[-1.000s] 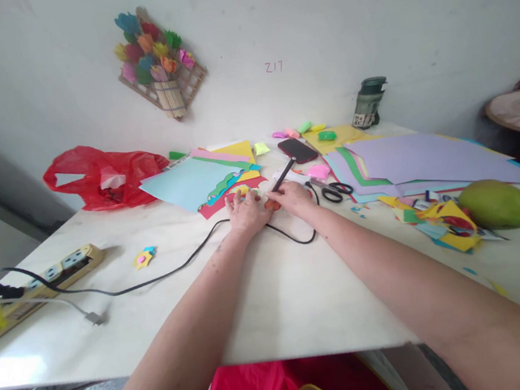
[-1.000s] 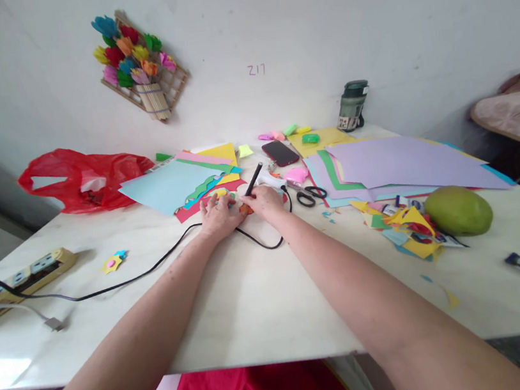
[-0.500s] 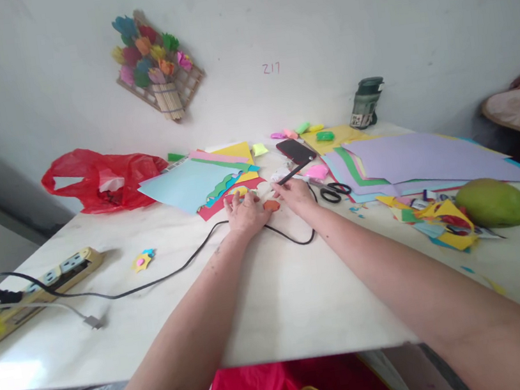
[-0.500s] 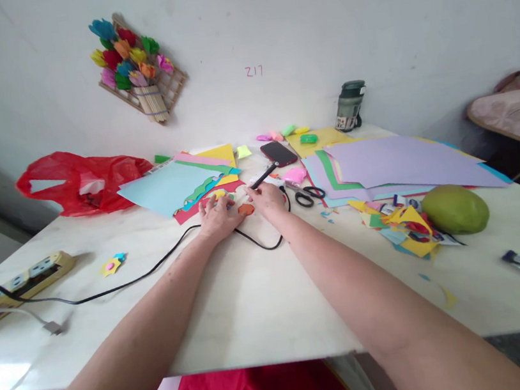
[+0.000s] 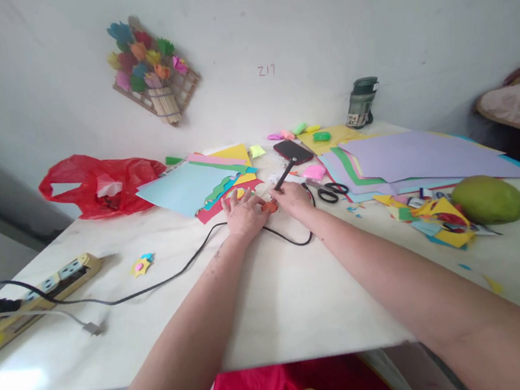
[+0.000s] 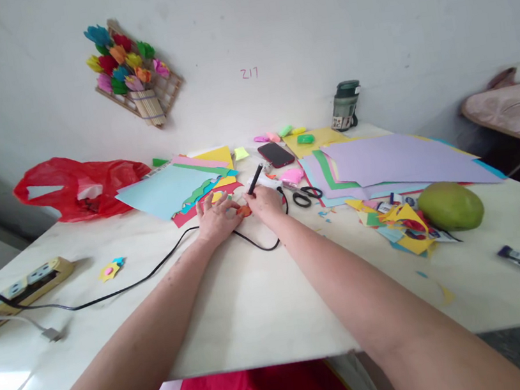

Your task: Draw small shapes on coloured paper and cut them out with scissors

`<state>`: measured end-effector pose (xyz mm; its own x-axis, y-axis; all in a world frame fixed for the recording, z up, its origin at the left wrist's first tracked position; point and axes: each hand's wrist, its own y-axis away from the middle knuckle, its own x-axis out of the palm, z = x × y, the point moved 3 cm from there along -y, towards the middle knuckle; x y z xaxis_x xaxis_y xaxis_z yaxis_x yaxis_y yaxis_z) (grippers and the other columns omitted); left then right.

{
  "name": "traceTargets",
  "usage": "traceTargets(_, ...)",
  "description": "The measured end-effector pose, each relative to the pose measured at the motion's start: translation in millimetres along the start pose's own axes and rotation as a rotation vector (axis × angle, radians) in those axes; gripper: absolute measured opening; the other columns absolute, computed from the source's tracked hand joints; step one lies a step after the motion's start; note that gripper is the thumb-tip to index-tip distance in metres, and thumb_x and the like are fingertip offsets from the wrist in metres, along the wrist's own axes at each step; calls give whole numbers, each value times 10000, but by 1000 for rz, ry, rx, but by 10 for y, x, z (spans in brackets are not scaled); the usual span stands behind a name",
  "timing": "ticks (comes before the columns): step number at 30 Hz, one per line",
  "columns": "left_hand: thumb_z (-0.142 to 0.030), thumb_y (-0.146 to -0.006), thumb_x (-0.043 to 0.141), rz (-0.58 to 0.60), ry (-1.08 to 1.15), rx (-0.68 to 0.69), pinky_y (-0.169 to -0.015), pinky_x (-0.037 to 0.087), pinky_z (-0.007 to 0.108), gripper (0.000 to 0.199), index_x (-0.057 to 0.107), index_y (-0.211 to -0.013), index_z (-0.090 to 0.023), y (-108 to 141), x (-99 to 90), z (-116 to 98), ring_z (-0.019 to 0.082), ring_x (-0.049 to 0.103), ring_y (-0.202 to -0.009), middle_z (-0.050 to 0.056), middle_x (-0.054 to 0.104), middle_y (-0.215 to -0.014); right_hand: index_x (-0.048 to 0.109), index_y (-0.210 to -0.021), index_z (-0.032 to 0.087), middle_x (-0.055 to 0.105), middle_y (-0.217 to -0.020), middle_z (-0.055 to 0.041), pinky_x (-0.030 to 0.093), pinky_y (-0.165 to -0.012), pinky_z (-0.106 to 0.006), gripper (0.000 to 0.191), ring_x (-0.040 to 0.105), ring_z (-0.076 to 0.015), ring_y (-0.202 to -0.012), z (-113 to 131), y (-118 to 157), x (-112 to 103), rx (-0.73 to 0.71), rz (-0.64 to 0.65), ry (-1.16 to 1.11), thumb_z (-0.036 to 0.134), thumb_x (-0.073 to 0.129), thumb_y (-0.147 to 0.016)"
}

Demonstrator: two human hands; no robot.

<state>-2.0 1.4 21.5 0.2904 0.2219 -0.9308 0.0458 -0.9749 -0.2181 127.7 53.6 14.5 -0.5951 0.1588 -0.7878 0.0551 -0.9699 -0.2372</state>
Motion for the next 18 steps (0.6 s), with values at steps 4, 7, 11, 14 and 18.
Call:
traceTargets(4,-429,-842,539,-6,3,7,-1177,53,590,260,703,-1015,-325,2,-12,-7,301,197,-1466,-37,457,-1485,742,-987,217,755,-990,-70,452,-786,-259,286,676,-209,-987,9,7,-13,-5,0,15,395,538,-896)
traceTargets(7,-466,-844,535,-13,1,11,-1179,59,586,281,703,-1015,-320,-10,2,1,303,202,-1463,-30,463,-1482,741,-989,213,757,-976,-68,451,-784,-254,276,679,-201,-971,4,11,-23,-4,0,-12,382,541,-898)
traceTargets(11,-433,-825,566,-22,-7,19,-1184,66,575,270,698,-1031,-320,-21,17,8,298,205,-1463,-35,462,-1482,744,-964,218,760,-933,-54,448,-739,-237,267,687,-180,-912,-16,5,-21,3,7,-75,389,551,-892)
traceTargets(14,-438,-820,572,-14,3,11,-1181,74,579,276,699,-1037,-323,-22,19,12,302,206,-1462,-37,460,-1483,745,-949,216,760,-918,-52,440,-711,-238,278,686,-184,-894,-25,-4,-14,11,17,-72,409,557,-883)
traceTargets(18,-450,-818,574,-8,14,-4,-1182,66,574,283,701,-1038,-327,-23,12,11,302,208,-1461,-36,461,-1482,746,-951,216,758,-943,-55,436,-705,-240,301,684,-191,-912,-26,-15,-3,14,33,-42,441,561,-873)
